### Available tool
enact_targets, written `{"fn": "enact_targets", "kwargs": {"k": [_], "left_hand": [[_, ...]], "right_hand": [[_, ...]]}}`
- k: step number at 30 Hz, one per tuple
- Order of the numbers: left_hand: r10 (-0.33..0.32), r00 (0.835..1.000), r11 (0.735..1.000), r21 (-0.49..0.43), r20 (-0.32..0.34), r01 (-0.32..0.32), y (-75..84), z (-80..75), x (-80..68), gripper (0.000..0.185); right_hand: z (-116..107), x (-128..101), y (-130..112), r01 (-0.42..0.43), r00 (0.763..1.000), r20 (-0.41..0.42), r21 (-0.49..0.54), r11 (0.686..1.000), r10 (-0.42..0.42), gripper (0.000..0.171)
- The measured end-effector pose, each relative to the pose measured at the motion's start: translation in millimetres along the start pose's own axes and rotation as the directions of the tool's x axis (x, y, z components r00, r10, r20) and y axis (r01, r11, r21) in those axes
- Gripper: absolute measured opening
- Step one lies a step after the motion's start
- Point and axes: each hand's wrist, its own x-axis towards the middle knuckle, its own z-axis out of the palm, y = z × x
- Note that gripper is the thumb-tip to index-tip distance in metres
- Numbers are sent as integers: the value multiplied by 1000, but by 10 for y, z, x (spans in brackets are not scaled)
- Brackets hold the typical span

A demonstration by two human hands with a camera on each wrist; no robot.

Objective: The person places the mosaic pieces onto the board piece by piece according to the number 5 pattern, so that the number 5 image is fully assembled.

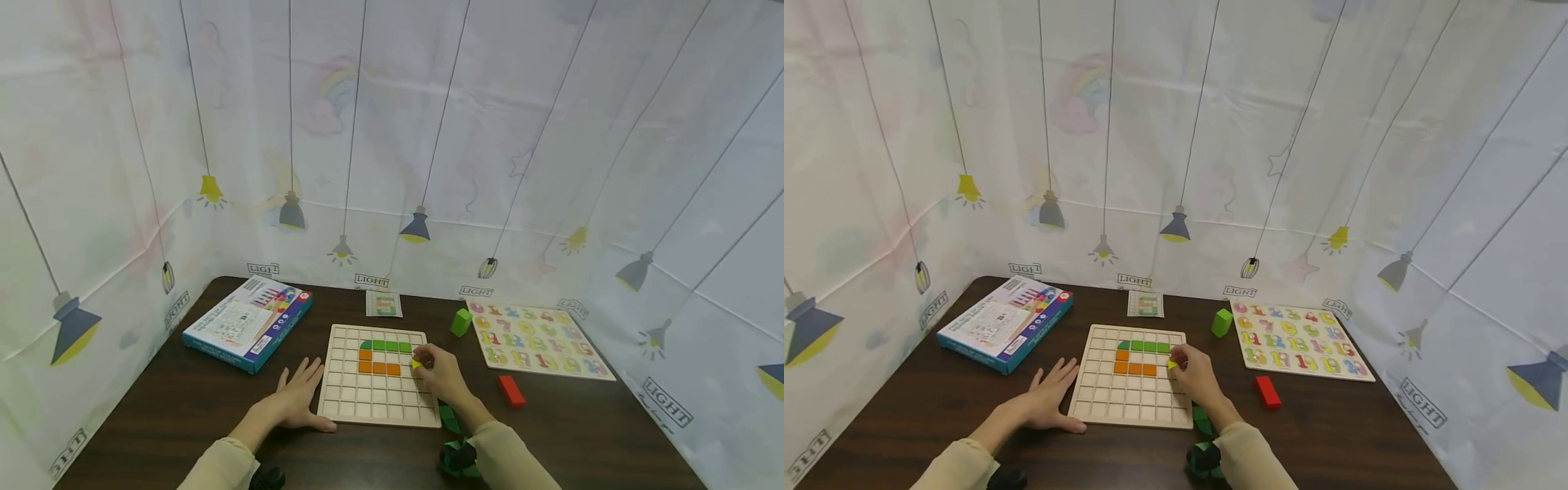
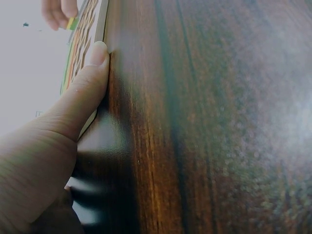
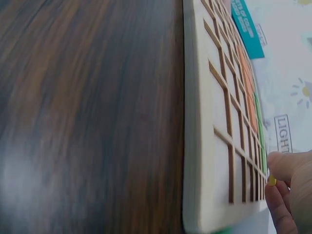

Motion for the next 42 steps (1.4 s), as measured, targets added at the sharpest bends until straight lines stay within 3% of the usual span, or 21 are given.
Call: {"fn": "enact_targets", "kwargs": {"k": [12,18,35,42], "left_hand": [[-4,1000,1000,-5,0,4,0,-3,-10,116],[-5,1000,1000,-6,-4,5,5,-3,-13,116],[-6,1000,1000,-2,18,6,3,-1,5,118],[-7,1000,1000,2,7,7,-29,14,23,118]], "right_hand": [[148,29,-64,65,998,11,10,998,-65,29],[164,22,-71,48,999,27,1,999,-48,28],[139,13,-53,46,998,54,-36,998,-44,27],[41,32,-38,33,999,39,0,999,-33,22]]}}
